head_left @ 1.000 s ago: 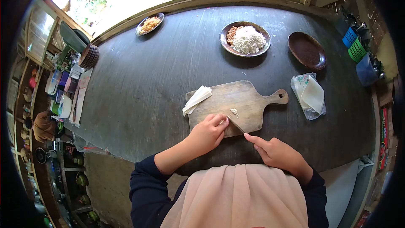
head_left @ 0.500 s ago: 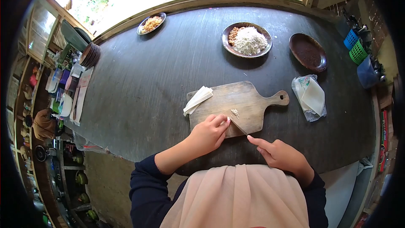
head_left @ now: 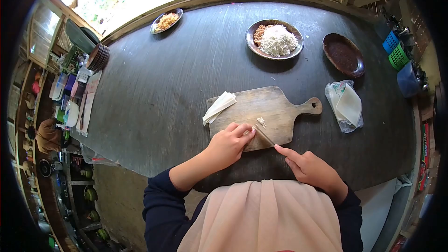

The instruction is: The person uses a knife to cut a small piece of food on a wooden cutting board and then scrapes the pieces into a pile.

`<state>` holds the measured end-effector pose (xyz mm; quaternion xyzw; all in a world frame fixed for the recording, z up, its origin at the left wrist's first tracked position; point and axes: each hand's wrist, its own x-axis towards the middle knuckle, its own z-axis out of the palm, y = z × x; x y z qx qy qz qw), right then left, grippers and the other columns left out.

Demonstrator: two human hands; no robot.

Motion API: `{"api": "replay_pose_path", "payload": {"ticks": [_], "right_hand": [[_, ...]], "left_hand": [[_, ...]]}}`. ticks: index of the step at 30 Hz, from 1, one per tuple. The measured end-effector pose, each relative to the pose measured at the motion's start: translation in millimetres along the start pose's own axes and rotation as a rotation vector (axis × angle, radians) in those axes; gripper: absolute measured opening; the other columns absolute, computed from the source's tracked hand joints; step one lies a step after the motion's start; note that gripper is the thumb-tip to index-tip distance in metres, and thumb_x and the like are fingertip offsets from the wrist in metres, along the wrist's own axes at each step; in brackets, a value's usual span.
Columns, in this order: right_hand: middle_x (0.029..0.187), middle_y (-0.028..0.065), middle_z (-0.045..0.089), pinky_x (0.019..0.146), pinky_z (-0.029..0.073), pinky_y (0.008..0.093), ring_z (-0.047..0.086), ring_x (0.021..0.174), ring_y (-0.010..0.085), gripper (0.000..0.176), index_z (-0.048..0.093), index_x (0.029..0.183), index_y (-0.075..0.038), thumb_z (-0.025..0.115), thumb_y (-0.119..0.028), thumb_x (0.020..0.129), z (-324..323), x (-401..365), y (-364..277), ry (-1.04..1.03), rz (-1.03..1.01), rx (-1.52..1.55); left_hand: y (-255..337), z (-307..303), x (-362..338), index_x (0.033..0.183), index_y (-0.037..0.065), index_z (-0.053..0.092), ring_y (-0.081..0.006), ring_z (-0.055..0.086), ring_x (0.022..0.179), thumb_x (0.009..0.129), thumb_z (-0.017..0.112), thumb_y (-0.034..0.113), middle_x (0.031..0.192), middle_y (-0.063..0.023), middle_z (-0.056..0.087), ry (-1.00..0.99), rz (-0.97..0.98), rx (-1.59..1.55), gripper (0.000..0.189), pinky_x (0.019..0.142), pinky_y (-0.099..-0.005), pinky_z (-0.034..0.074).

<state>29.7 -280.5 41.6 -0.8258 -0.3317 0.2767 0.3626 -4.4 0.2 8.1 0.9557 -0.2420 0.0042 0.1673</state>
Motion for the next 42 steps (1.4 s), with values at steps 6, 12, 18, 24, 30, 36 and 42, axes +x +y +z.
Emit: {"api": "replay_pose_path", "payload": {"ticks": [6, 12, 18, 24, 30, 36, 42], "right_hand": [[0.059, 0.0220, 0.057, 0.054, 0.049, 0.0433, 0.058, 0.050, 0.0370, 0.047, 0.048, 0.143, -0.015, 0.055, -0.010, 0.097, 2.8, -0.3, 5.3, -0.021, -0.052, -0.031], [0.060, 0.0221, 0.057, 0.053, 0.049, 0.0435, 0.058, 0.050, 0.0373, 0.047, 0.049, 0.143, -0.016, 0.056, -0.011, 0.096, 3.8, -0.1, 6.9, -0.004, -0.071, -0.037], [0.059, 0.0221, 0.057, 0.053, 0.048, 0.0436, 0.058, 0.049, 0.0373, 0.048, 0.049, 0.143, -0.017, 0.057, -0.011, 0.096, 3.9, 0.0, 7.4, -0.017, -0.059, -0.025], [0.059, 0.0220, 0.057, 0.053, 0.048, 0.0431, 0.057, 0.049, 0.0371, 0.047, 0.049, 0.143, -0.017, 0.056, -0.011, 0.096, 3.8, 1.1, 7.3, -0.009, -0.066, -0.008], [0.058, 0.0224, 0.056, 0.053, 0.049, 0.0430, 0.058, 0.049, 0.0374, 0.046, 0.050, 0.142, -0.017, 0.055, -0.011, 0.097, 0.6, 1.3, 6.5, -0.041, -0.040, 0.008], [0.059, 0.0226, 0.056, 0.053, 0.048, 0.0432, 0.058, 0.049, 0.0377, 0.045, 0.050, 0.142, -0.016, 0.054, -0.011, 0.098, 0.0, 2.9, 6.4, -0.045, -0.043, 0.014], [0.060, 0.0231, 0.057, 0.054, 0.048, 0.0436, 0.057, 0.049, 0.0387, 0.045, 0.050, 0.142, -0.018, 0.054, -0.011, 0.098, 6.1, 6.8, 6.0, -0.021, -0.016, 0.022]], "left_hand": [[-1.9, 1.3, 0.5, 0.126, 0.007, 0.061, -0.0269, 0.056, 0.108, 0.073, 0.068, 0.000, 0.126, -0.0059, 0.055, 0.021, 0.018, 0.001, 0.054, 0.092, -0.0355, 0.051], [-1.3, 1.3, 0.3, 0.124, 0.006, 0.062, -0.0269, 0.056, 0.108, 0.075, 0.068, 0.002, 0.125, -0.0062, 0.056, 0.024, 0.017, 0.009, 0.049, 0.092, -0.0354, 0.051], [-1.8, 3.0, -0.4, 0.123, 0.006, 0.063, -0.0265, 0.057, 0.108, 0.075, 0.069, 0.002, 0.125, -0.0061, 0.057, 0.037, 0.023, 0.017, 0.049, 0.093, -0.0354, 0.051], [-2.3, 2.7, -0.7, 0.123, 0.006, 0.063, -0.0261, 0.057, 0.108, 0.075, 0.069, 0.002, 0.126, -0.0059, 0.057, 0.034, 0.029, 0.024, 0.048, 0.093, -0.0350, 0.050], [-2.2, 1.9, -0.2, 0.124, 0.006, 0.063, -0.0258, 0.057, 0.108, 0.075, 0.070, 0.003, 0.126, -0.0061, 0.057, 0.024, 0.034, 0.030, 0.049, 0.094, -0.0346, 0.050], [-2.0, 1.7, 0.0, 0.124, 0.006, 0.063, -0.0254, 0.057, 0.108, 0.075, 0.070, 0.004, 0.125, -0.0063, 0.057, 0.030, 0.031, 0.047, 0.049, 0.094, -0.0347, 0.050], [-2.8, 2.0, 0.1, 0.124, 0.006, 0.063, -0.0254, 0.057, 0.108, 0.076, 0.070, 0.004, 0.125, -0.0063, 0.058, 0.020, 0.034, 0.035, 0.048, 0.094, -0.0346, 0.050]]}}
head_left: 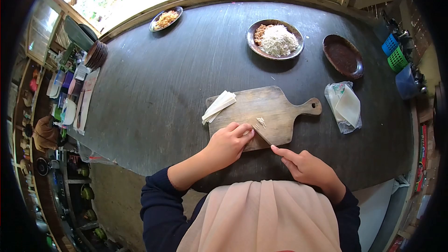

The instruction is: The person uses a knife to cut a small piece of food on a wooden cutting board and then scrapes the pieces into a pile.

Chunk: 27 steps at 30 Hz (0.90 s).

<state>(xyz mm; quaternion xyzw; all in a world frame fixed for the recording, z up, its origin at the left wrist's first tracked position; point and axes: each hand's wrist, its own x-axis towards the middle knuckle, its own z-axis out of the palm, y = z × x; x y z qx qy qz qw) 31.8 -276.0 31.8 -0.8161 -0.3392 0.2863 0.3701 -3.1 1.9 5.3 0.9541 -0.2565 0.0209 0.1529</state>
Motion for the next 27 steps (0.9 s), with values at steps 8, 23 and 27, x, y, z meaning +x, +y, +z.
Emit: {"api": "replay_pose_path", "payload": {"ticks": [8, 23, 27], "right_hand": [[0.060, 0.0243, 0.056, 0.054, 0.047, 0.0449, 0.057, 0.049, 0.0394, 0.045, 0.049, 0.142, -0.018, 0.054, -0.012, 0.098, -13, -12, 1, -0.071, 0.018, 0.003], [0.059, 0.0213, 0.055, 0.052, 0.047, 0.0402, 0.058, 0.048, 0.0351, 0.044, 0.050, 0.142, -0.014, 0.053, -0.008, 0.098, -7, -5, -1, 0.014, -0.012, 0.060], [0.057, 0.0180, 0.053, 0.050, 0.043, 0.0381, 0.051, 0.043, 0.0290, 0.044, 0.052, 0.141, -0.014, 0.055, -0.006, 0.098, -4, -5, 3, 0.026, -0.035, 0.051]], "left_hand": [[1, -1, 1, 0.124, 0.006, 0.063, -0.0253, 0.057, 0.106, 0.077, 0.069, 0.003, 0.124, -0.0062, 0.058, 0.015, 0.002, 0.005, 0.048, 0.093, -0.0344, 0.050], [-1, 0, 1, 0.124, 0.005, 0.063, -0.0252, 0.058, 0.104, 0.078, 0.069, 0.004, 0.123, -0.0064, 0.058, 0.035, 0.004, -0.025, 0.046, 0.091, -0.0341, 0.051], [-1, 0, 0, 0.123, 0.005, 0.064, -0.0249, 0.059, 0.105, 0.078, 0.069, 0.004, 0.123, -0.0067, 0.058, 0.032, 0.009, -0.032, 0.045, 0.092, -0.0339, 0.051]]}}
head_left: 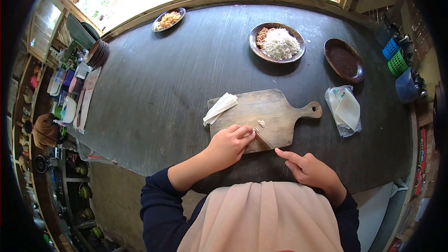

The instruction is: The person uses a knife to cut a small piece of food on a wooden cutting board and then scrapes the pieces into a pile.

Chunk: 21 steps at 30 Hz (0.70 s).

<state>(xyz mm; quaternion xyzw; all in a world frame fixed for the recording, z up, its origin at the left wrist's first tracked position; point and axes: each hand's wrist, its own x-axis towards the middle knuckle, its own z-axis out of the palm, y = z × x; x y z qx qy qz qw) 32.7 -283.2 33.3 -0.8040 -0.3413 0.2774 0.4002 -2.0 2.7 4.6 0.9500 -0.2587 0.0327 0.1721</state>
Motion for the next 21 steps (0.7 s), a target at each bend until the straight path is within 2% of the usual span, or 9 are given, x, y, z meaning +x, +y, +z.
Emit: {"api": "replay_pose_path", "payload": {"ticks": [3, 5, 15, 18, 21], "right_hand": [[0.057, 0.0184, 0.053, 0.050, 0.043, 0.0385, 0.051, 0.044, 0.0307, 0.044, 0.053, 0.140, -0.016, 0.055, -0.007, 0.097, 0, 0, 0, -0.010, 0.001, -0.039], [0.059, 0.0209, 0.056, 0.053, 0.048, 0.0414, 0.057, 0.048, 0.0352, 0.046, 0.050, 0.142, -0.017, 0.055, -0.010, 0.097, 1, 0, 2, -0.033, 0.005, -0.064], [0.058, 0.0218, 0.056, 0.053, 0.047, 0.0433, 0.057, 0.048, 0.0371, 0.045, 0.050, 0.142, -0.018, 0.054, -0.011, 0.098, 8, 6, -5, -0.005, 0.047, -0.048], [0.059, 0.0196, 0.056, 0.053, 0.046, 0.0408, 0.054, 0.047, 0.0342, 0.043, 0.051, 0.141, -0.017, 0.053, -0.010, 0.098, 3, 6, -8, -0.012, 0.045, -0.049], [0.060, 0.0223, 0.057, 0.054, 0.048, 0.0441, 0.058, 0.049, 0.0379, 0.044, 0.050, 0.142, -0.018, 0.053, -0.012, 0.098, -1, 1, -10, -0.053, 0.061, -0.093]], "left_hand": [[0, 0, 0, 0.122, 0.005, 0.064, -0.0247, 0.059, 0.106, 0.078, 0.069, 0.004, 0.123, -0.0067, 0.058, -0.002, 0.000, 0.004, 0.044, 0.092, -0.0339, 0.051], [0, -1, 0, 0.122, 0.005, 0.065, -0.0247, 0.059, 0.106, 0.078, 0.069, 0.004, 0.123, -0.0067, 0.059, 0.005, 0.000, 0.011, 0.044, 0.092, -0.0339, 0.051], [-1, 1, 0, 0.116, 0.004, 0.067, -0.0257, 0.059, 0.106, 0.077, 0.069, 0.003, 0.121, -0.0070, 0.059, 0.020, 0.020, -0.017, 0.040, 0.091, -0.0350, 0.051], [-1, 1, 2, 0.116, 0.004, 0.067, -0.0261, 0.059, 0.105, 0.077, 0.069, 0.004, 0.121, -0.0071, 0.059, 0.037, 0.025, -0.021, 0.039, 0.091, -0.0350, 0.051], [-1, 3, 0, 0.117, 0.005, 0.066, -0.0260, 0.059, 0.103, 0.077, 0.069, 0.004, 0.120, -0.0069, 0.060, 0.053, 0.021, -0.013, 0.040, 0.091, -0.0349, 0.051]]}}
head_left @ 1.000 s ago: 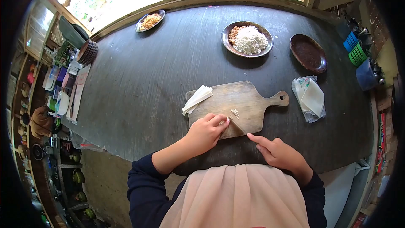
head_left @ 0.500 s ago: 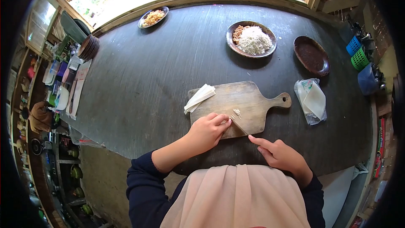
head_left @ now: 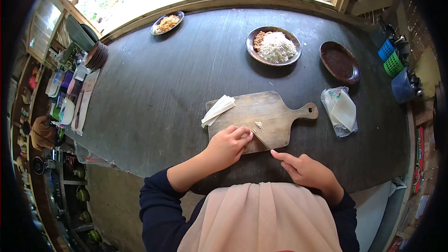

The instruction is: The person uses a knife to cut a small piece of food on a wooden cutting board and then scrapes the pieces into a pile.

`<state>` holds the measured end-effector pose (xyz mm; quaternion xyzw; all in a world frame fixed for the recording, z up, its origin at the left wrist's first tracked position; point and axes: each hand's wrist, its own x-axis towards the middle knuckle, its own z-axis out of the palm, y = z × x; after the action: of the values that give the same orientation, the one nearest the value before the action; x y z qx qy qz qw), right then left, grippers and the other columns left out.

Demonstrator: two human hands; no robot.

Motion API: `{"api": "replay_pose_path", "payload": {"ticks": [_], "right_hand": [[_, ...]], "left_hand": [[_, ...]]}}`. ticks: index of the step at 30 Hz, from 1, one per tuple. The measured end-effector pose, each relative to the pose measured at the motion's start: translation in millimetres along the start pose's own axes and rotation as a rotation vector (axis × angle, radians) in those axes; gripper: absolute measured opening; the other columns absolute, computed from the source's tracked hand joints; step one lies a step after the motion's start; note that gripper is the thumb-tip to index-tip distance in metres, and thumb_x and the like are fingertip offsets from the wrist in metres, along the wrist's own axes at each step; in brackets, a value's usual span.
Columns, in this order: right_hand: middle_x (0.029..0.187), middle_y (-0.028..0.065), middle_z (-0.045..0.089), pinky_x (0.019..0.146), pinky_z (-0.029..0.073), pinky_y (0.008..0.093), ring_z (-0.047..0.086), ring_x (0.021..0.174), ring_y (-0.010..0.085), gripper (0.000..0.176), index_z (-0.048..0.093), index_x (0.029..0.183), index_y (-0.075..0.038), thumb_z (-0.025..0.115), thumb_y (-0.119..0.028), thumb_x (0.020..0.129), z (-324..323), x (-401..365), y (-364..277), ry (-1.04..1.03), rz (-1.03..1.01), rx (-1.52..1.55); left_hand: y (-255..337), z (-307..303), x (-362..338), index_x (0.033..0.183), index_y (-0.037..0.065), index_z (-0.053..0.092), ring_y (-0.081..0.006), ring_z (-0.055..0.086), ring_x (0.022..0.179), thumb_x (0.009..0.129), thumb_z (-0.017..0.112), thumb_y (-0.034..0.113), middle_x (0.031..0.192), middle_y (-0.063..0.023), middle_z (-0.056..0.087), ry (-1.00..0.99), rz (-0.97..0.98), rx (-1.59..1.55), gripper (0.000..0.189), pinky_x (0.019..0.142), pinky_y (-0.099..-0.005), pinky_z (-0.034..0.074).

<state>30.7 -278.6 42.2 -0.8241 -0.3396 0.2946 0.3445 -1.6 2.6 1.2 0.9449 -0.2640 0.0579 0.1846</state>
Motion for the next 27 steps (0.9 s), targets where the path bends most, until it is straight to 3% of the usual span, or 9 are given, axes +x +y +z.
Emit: {"api": "replay_pose_path", "payload": {"ticks": [5, 27], "right_hand": [[0.062, 0.0219, 0.058, 0.057, 0.048, 0.0438, 0.059, 0.052, 0.0381, 0.044, 0.048, 0.143, -0.019, 0.052, -0.014, 0.100, -9, -9, 6, -0.088, 0.043, 0.024], [0.058, 0.0209, 0.054, 0.052, 0.046, 0.0413, 0.055, 0.046, 0.0351, 0.046, 0.046, 0.145, -0.018, 0.051, -0.011, 0.100, -5, 0, 9, 0.007, 0.070, 0.248]], "left_hand": [[1, -1, -1, 0.120, 0.006, 0.065, -0.0253, 0.059, 0.100, 0.078, 0.068, 0.005, 0.119, -0.0067, 0.060, 0.009, 0.000, 0.006, 0.043, 0.089, -0.0353, 0.051], [-9, 4, -5, 0.126, 0.004, 0.064, -0.0269, 0.058, 0.105, 0.078, 0.067, 0.003, 0.121, -0.0088, 0.060, 0.047, 0.037, -0.101, 0.048, 0.093, -0.0367, 0.051]]}}
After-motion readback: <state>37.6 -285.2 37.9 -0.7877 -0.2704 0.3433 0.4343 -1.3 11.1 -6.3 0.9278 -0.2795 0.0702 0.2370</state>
